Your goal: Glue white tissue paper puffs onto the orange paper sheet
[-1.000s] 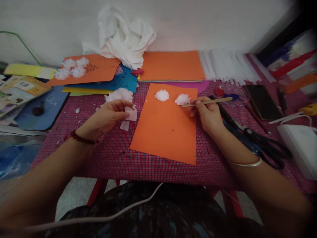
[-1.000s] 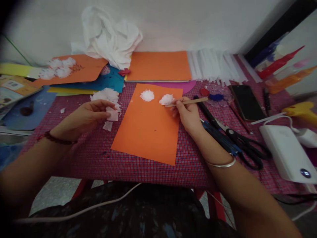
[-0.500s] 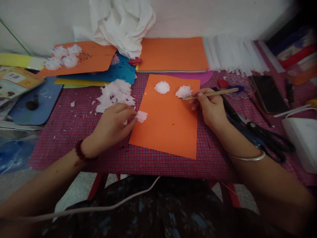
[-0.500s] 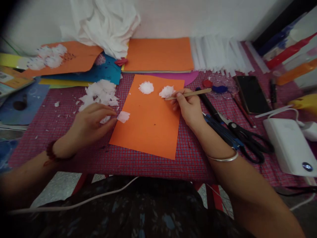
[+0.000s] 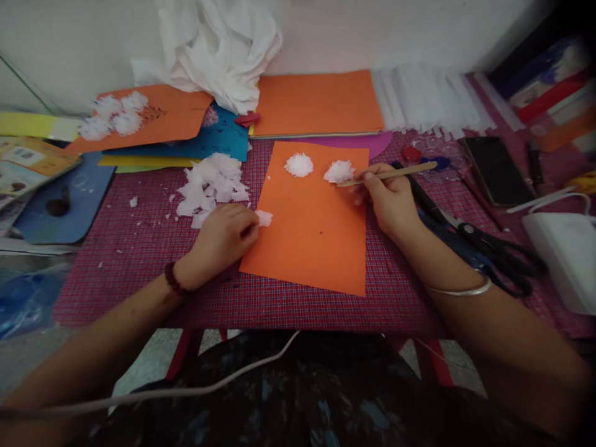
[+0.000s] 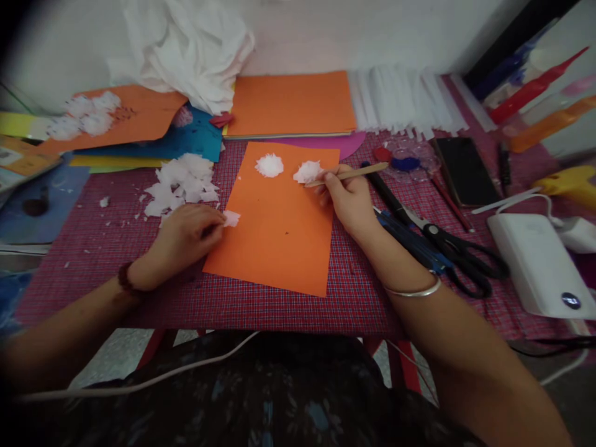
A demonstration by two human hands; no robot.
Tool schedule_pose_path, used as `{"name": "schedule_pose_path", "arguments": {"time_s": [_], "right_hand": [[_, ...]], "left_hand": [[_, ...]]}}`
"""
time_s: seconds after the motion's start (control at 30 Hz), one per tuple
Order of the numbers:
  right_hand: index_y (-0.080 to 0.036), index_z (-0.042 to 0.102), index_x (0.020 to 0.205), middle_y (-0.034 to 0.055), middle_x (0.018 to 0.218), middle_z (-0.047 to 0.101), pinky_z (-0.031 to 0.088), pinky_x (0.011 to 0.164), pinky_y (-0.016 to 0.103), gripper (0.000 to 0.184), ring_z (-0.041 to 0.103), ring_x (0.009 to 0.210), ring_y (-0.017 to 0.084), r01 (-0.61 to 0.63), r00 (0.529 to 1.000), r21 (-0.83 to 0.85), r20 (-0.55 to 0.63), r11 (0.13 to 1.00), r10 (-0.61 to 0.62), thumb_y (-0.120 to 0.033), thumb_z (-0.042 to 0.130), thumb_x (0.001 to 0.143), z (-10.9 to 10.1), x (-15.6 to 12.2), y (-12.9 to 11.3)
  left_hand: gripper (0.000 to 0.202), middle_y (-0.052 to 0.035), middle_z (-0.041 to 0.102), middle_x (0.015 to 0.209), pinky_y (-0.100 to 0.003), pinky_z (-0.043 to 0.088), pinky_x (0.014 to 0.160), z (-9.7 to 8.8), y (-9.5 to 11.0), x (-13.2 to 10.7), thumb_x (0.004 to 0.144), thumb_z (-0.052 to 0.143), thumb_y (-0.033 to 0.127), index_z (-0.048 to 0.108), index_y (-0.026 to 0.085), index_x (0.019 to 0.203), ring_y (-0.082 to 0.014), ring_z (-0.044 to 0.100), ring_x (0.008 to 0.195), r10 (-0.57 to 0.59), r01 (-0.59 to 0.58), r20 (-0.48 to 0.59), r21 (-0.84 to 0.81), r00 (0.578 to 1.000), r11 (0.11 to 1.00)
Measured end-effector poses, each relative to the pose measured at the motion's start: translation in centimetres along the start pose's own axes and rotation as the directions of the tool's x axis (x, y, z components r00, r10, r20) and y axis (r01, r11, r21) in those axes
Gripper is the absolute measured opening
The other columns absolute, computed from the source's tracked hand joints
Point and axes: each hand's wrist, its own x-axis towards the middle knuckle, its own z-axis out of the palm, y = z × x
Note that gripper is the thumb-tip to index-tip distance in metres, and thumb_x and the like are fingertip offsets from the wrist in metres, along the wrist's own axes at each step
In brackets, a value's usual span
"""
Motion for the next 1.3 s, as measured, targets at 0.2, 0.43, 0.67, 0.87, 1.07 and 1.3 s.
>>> {"name": "schedule_pose_path", "arguments": {"time_s": [0.2,0.43,0.67,0.87,1.07,1.3], "right_hand": [[-0.025,0.062,0.082,0.0013,0.069,0.068,0.042,0.045,0.030,0.029,0.053,0.045,0.012,0.004,1.000,0.032,0.010,0.999,-0.005,-0.053,0.070,0.086,-0.2,0.3,0.7],[-0.026,0.057,0.092,-0.0003,0.075,0.068,0.047,0.050,0.027,0.037,0.057,0.054,0.011,-0.010,1.000,0.160,0.013,0.987,0.008,-0.062,0.065,0.086,0.8,-1.0,-1.7],[-0.024,0.057,0.084,-0.0029,0.073,0.062,0.048,0.064,0.028,0.033,0.056,0.064,0.010,-0.155,0.952,0.199,0.292,0.968,0.092,-0.051,0.075,0.080,1.7,-2.1,-2.9],[-0.024,0.054,0.079,-0.0044,0.069,0.057,0.042,0.061,0.027,0.025,0.050,0.063,0.010,-0.137,0.964,0.172,0.248,0.976,0.092,-0.036,0.076,0.079,1.7,-2.0,-2.1],[-0.022,0.063,0.091,-0.0015,0.079,0.067,0.047,0.059,0.025,0.030,0.057,0.060,0.009,-0.077,0.991,0.284,0.128,0.956,0.041,-0.047,0.076,0.079,0.1,-0.8,-3.0],[-0.021,0.065,0.076,-0.0019,0.062,0.060,0.040,0.046,0.024,0.058,0.049,0.048,0.007,-0.065,0.996,0.083,0.065,0.994,0.060,-0.078,0.061,0.081,-2.3,1.2,-1.1]], "left_hand": [[0.005,-0.0010,0.068,0.072,-0.024,0.040,0.059,-2.9,0.5,1.8,0.075,0.064,0.018,0.065,0.018,0.070,-0.0103,0.055,0.063,-0.500,0.363,-0.028,-0.652,0.865,0.666],[0.008,0.0035,0.050,0.048,-0.022,0.026,0.042,-1.9,2.9,5.5,0.072,0.065,0.023,0.058,0.021,0.067,-0.0073,0.037,0.042,-0.377,0.452,0.316,-0.817,0.871,0.359],[0.009,0.0025,0.052,0.052,-0.023,0.026,0.043,1.9,6.5,8.9,0.073,0.060,0.020,0.058,0.021,0.063,-0.0079,0.040,0.044,-0.188,0.477,0.439,-0.801,0.879,0.362],[0.017,0.0011,0.057,0.059,-0.024,0.033,0.046,2.7,7.2,9.4,0.078,0.065,0.033,0.058,0.021,0.069,-0.0094,0.047,0.050,-0.195,0.468,0.426,-0.822,0.883,0.324],[0.014,0.0015,0.060,0.062,-0.024,0.037,0.053,2.5,6.3,13.3,0.068,0.072,0.024,0.060,0.018,0.068,-0.0078,0.048,0.054,-0.201,0.272,0.188,-0.767,0.961,0.582],[0.015,0.0027,0.055,0.061,-0.022,0.035,0.052,3.1,4.0,17.2,0.070,0.072,0.028,0.060,0.018,0.067,-0.0076,0.045,0.054,-0.276,0.204,0.057,-0.815,0.960,0.543]]}}
